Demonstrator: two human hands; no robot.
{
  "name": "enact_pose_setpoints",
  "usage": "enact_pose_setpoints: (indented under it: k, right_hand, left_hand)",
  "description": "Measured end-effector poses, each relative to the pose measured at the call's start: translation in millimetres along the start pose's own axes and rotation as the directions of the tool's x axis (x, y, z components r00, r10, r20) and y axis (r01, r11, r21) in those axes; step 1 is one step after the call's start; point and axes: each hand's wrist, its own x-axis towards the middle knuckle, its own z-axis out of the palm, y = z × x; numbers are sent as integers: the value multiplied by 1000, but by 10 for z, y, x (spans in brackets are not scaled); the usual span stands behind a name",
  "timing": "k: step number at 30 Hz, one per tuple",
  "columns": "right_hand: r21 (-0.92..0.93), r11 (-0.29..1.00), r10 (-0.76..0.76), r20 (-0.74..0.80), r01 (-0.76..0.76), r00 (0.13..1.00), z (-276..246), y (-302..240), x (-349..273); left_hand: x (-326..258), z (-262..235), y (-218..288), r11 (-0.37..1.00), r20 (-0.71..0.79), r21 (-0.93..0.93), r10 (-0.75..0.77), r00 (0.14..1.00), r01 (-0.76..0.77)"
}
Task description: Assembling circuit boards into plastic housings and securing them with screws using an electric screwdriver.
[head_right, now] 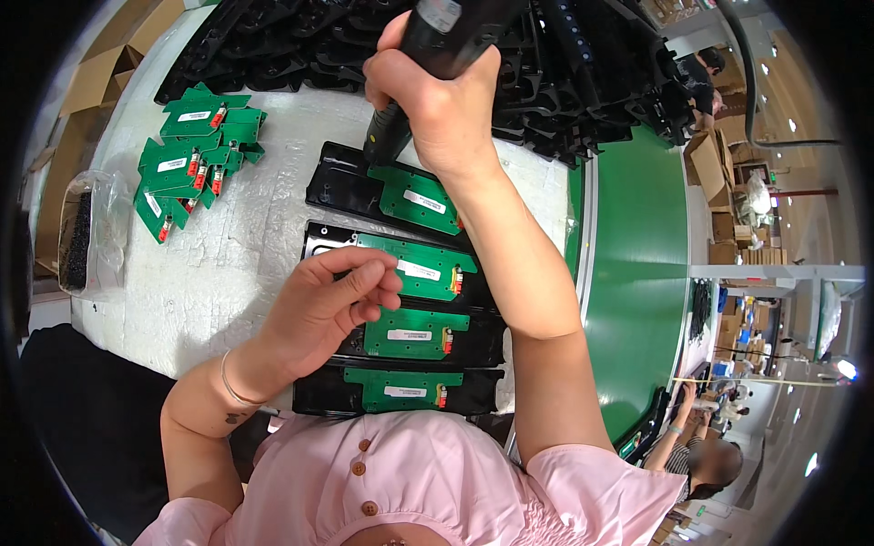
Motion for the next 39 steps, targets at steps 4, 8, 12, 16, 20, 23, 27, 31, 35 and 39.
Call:
enact_pose_setpoints:
  k: [4,8,12,16,20,23,27,31,35,39]
  right_hand:
    - [-47,999,0,48,2,999,-3,24,25]
    - [13,1000,-26,21,26,999,33,47,14]
    - [84,981,-173,-46,177,984,-4,-186,-152]
    - [378,910,-290,291,169,912,-255,-881,-477]
    - [406,908,-244,305,106,921,-237,-1049,-710]
    - [293,954,-156,286,68,946,-185,-1122,-758]
    - [322,944,-182,320,74,930,-227,-1099,-821]
    - [273,946,-202,66,177,977,-205,-823,-866]
    - [323,946,-16,-33,26,999,-225,-462,-922]
    - [292,956,33,-52,-16,998,-242,-432,-972]
  left_hand:
    - [-9,-1,60,999,-32,-21,26,999,-27]
    - [1,-13,65,997,-57,-54,47,997,-50]
    - [25,-53,46,987,-98,-147,53,994,-67]
    - [34,-56,40,965,-43,-252,71,997,-79]
    - [16,-116,13,947,31,-313,83,996,-69]
    - [43,-139,-8,944,58,-329,51,997,-29]
    - [49,-98,-44,942,100,-334,21,995,14]
    - [11,146,-101,906,88,-330,-249,964,265]
    - [-79,61,-270,926,137,-220,-283,949,308]
    - [-84,66,-257,939,225,-126,-287,931,319]
